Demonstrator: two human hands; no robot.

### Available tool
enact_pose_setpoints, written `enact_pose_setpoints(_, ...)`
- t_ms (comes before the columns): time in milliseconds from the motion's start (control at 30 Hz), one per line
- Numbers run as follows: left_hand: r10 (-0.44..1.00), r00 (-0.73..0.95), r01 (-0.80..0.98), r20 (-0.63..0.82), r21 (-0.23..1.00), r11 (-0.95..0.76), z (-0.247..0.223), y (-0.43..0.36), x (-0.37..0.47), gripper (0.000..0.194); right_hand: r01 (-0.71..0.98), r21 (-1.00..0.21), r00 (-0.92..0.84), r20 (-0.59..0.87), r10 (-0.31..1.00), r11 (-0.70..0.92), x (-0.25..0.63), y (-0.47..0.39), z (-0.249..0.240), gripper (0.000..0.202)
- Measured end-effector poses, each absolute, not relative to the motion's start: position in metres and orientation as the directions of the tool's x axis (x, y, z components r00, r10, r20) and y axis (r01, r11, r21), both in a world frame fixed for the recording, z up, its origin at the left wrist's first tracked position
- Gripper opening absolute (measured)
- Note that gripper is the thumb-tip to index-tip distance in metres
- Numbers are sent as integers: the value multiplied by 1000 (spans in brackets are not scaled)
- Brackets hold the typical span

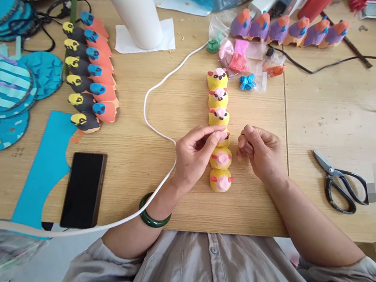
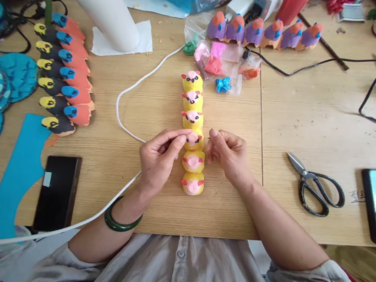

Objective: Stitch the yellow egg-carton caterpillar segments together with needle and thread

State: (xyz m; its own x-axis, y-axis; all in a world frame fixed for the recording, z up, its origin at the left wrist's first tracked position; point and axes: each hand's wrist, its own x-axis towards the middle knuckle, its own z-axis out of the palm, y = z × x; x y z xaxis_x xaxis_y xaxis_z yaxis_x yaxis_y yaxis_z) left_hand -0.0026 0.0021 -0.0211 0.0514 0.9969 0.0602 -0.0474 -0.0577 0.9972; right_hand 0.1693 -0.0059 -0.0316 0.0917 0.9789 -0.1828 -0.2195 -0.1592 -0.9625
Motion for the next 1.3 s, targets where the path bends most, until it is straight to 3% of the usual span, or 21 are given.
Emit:
enact_pose_setpoints(900,997,37,-11,73,997,-73,-23,4,-3,19,-147,-971,119,-205,971,-187,168,-7,-31,42)
enact_pose_setpoints(1033,995,74,-33,61,998,-59,-24,3,-4,18,-194,-959,44,-217,975,-205,167,-7,-31,48)
enact_pose_setpoints(1300,965,170,55,199,976,-211,-28,2,0,17,-82,-983,29,-168,985,-165,165,-13,-26,50)
